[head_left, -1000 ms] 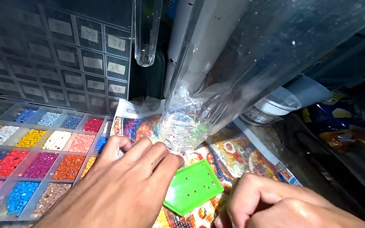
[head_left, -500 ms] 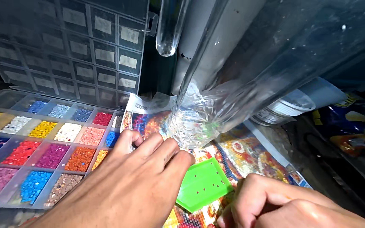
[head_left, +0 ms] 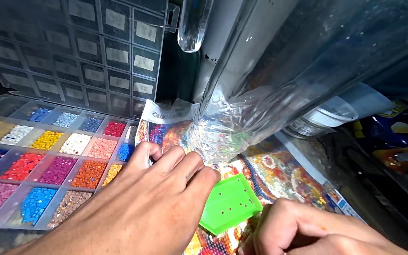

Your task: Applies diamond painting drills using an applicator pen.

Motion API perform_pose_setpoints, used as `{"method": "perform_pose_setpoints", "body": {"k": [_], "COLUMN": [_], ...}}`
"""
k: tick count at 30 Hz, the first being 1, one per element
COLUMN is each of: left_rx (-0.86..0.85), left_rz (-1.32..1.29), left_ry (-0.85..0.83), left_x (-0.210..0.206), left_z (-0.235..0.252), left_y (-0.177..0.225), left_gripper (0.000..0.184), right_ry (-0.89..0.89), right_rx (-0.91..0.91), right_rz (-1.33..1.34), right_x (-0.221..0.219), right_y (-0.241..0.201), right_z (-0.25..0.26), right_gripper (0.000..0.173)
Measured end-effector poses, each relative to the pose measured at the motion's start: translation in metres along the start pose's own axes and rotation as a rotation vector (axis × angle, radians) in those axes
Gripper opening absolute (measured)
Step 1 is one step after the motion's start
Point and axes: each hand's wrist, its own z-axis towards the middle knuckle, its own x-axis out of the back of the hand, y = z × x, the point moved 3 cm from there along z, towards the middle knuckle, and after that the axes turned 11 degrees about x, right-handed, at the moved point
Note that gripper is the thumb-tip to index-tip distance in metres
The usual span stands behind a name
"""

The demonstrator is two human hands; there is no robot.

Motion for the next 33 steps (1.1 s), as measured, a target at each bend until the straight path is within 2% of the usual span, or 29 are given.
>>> {"method": "perform_pose_setpoints", "body": {"k": [9,17,33], "left_rx": [-0.011,-0.019,-0.022], "left_rz": [0.018,0.029,0.038], "left_ry": [0.039,0.062,0.085], "left_x": [-0.002,-0.002,-0.003], "left_z": [0.000,0.000,0.000], "left_y": [-0.001,-0.001,0.000], "left_gripper": [0.076,0.071,0.075], "right_ry": [0.018,0.015,0.018], "right_rx": [0.020,0.004,0.005], "right_rz": [-0.109,-0.115,-0.090], "right_x": [0.002,0.001,0.002], "right_y": [0.006,0.009,0.011], "right_z": [0.005,0.005,0.006], "right_gripper": [0.013,0.013,0.009]}}
